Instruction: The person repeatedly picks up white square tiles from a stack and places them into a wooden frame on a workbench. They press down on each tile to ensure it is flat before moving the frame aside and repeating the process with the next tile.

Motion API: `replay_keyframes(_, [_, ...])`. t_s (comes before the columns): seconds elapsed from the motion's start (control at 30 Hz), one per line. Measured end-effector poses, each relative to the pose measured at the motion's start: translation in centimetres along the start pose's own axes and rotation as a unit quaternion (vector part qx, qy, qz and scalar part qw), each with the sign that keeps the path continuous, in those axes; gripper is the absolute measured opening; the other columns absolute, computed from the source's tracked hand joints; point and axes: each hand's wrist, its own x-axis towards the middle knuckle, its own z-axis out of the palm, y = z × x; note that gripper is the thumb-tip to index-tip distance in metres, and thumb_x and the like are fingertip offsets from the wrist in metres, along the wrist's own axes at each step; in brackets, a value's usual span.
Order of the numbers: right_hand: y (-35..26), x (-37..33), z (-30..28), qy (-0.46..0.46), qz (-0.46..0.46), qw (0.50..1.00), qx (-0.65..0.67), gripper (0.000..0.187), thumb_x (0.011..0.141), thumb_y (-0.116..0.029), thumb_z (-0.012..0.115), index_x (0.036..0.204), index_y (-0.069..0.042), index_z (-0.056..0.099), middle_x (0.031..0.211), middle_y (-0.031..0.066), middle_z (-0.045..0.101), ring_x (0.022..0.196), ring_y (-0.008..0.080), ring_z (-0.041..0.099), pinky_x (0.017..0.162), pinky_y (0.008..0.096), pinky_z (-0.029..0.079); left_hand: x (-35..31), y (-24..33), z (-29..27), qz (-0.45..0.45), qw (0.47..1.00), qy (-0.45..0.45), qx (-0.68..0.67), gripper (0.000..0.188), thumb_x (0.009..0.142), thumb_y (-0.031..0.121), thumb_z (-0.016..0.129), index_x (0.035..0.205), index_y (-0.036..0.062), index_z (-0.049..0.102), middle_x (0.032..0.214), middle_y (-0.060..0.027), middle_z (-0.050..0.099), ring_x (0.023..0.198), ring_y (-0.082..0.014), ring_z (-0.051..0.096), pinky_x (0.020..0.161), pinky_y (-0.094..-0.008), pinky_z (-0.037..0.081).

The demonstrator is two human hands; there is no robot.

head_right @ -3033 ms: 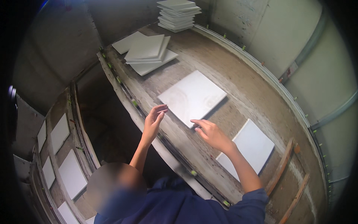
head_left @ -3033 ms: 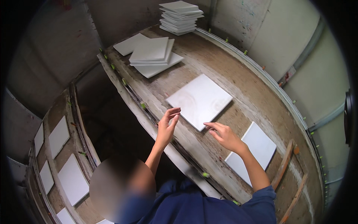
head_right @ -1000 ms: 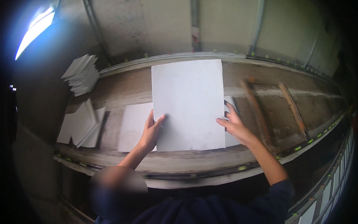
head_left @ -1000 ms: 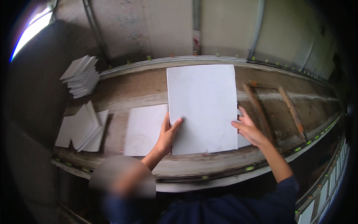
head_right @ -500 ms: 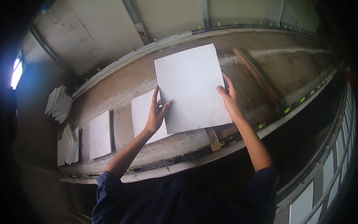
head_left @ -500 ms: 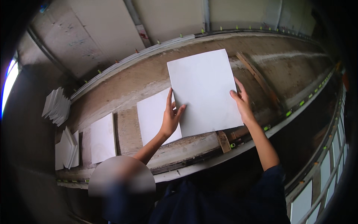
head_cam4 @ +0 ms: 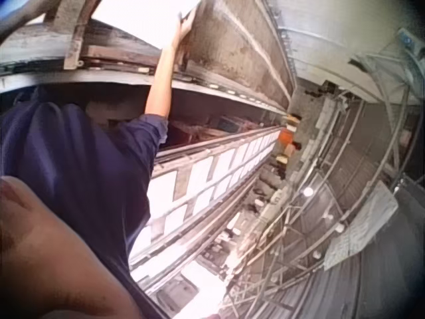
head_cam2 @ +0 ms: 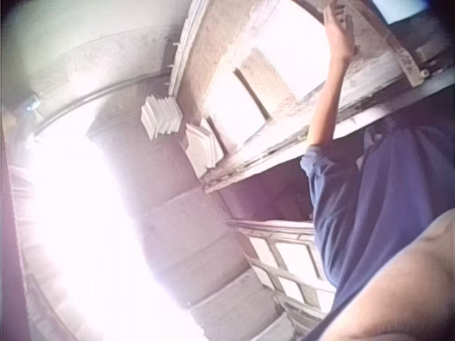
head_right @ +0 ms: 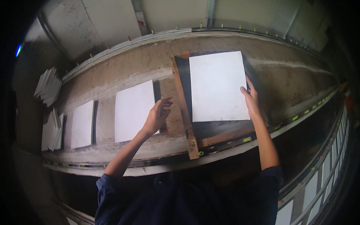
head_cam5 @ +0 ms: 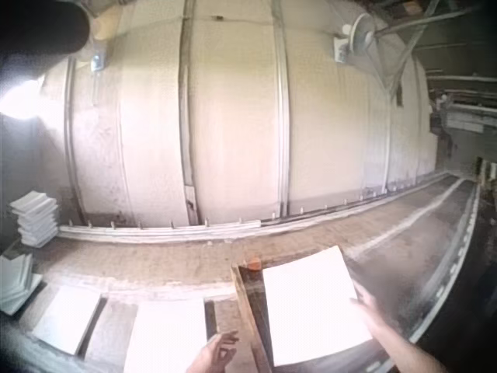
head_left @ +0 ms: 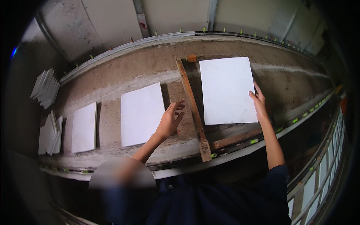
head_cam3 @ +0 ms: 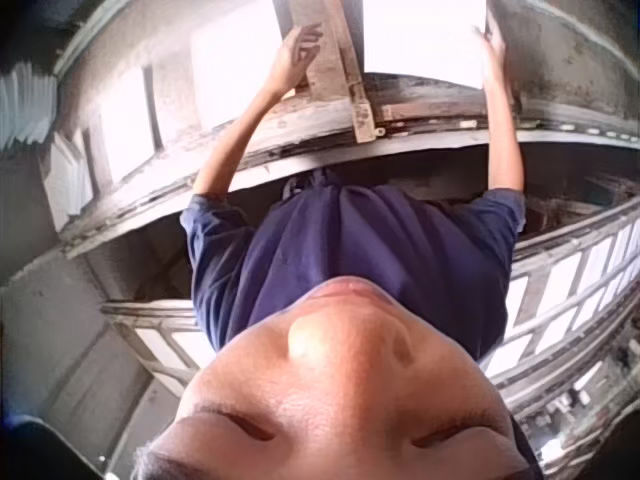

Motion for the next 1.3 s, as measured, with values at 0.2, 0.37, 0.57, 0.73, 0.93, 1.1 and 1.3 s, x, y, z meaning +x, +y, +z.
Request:
replay_keyframes(0.2, [5.2,4.6,-1.7,-0.074,0.069,0.995,0.002,0.053,0.087,-0.009,0.055,0.137,-0.01,0.039,0.113,0.0073,0.058,0.095,0.012,0.052,0.089,0.0256,0.038,3.5,-0.5,6.6,0.045,0.969,0.002,0.241,0.036,0.08,0.007,0.06,0.115,0.0011,0.052,0.12,-0.0153,0.048,0.121,-0.0345,0.037,0.102,-0.0426,0.033])
replay_keyframes(0.37, [7.3,5.9,-0.4,-0.121,0.097,0.988,0.0,0.054,0.087,-0.011,0.056,0.138,-0.012,0.038,0.113,0.0059,0.058,0.094,0.0107,0.051,0.089,0.0258,0.037,5.2,-2.4,11.0,-0.031,0.912,0.114,0.394,0.033,0.081,0.01,0.058,0.11,-0.0037,0.054,0.125,-0.0137,0.042,0.129,-0.0344,0.029,0.105,-0.0503,0.028])
replay_keyframes(0.57, [8.5,5.8,1.0,-0.166,0.121,0.979,0.01,0.054,0.089,-0.015,0.055,0.139,-0.013,0.037,0.115,0.0058,0.057,0.1,0.0101,0.051,0.094,0.0261,0.035,5.3,-1.5,11.3,-0.076,0.914,0.106,0.385,0.024,0.08,0.012,0.06,0.097,-0.0032,0.059,0.126,-0.0107,0.041,0.13,-0.0342,0.026,0.105,-0.0511,0.027])
replay_keyframes(0.73, [9.0,5.7,1.3,-0.162,0.124,0.979,0.027,0.054,0.088,-0.013,0.055,0.139,-0.012,0.037,0.106,0.0059,0.06,0.088,0.0094,0.051,0.09,0.0257,0.037,5.7,-1.4,11.4,-0.071,0.915,0.112,0.38,0.016,0.079,0.012,0.062,0.087,-0.0021,0.062,0.124,-0.0108,0.042,0.128,-0.0331,0.028,0.103,-0.045,0.032])
replay_keyframes(0.93, [9.2,5.4,1.4,-0.159,0.116,0.98,0.003,0.054,0.088,-0.013,0.054,0.139,-0.011,0.037,0.118,0.0072,0.056,0.094,0.011,0.051,0.092,0.0275,0.037,5.7,-1.1,11.3,-0.084,0.918,0.105,0.372,0.015,0.076,0.014,0.068,0.083,0.0009,0.065,0.124,-0.0092,0.043,0.128,-0.0331,0.027,0.103,-0.0434,0.034])
replay_keyframes(1.1, [10.2,5.0,1.5,-0.159,0.09,0.983,-0.006,0.053,0.09,-0.016,0.053,0.14,-0.01,0.034,0.131,0.0075,0.048,0.112,0.014,0.047,0.101,0.03,0.031,5.7,-0.7,11.0,-0.105,0.926,0.088,0.352,0.017,0.07,0.016,0.072,0.082,0.0042,0.067,0.125,-0.0073,0.043,0.129,-0.0335,0.025,0.104,-0.0445,0.032])
replay_keyframes(1.3, [12.3,5.6,1.9,-0.107,-0.142,0.951,-0.251,0.053,0.088,-0.018,0.057,0.137,-0.009,0.038,0.115,0.0133,0.052,0.102,0.0259,0.048,0.094,0.0391,0.035,5.7,-0.9,10.9,-0.102,0.931,0.086,0.339,0.016,0.067,0.012,0.074,0.082,0.0065,0.069,0.128,-0.007,0.042,0.129,-0.0339,0.024,0.106,-0.0453,0.03])
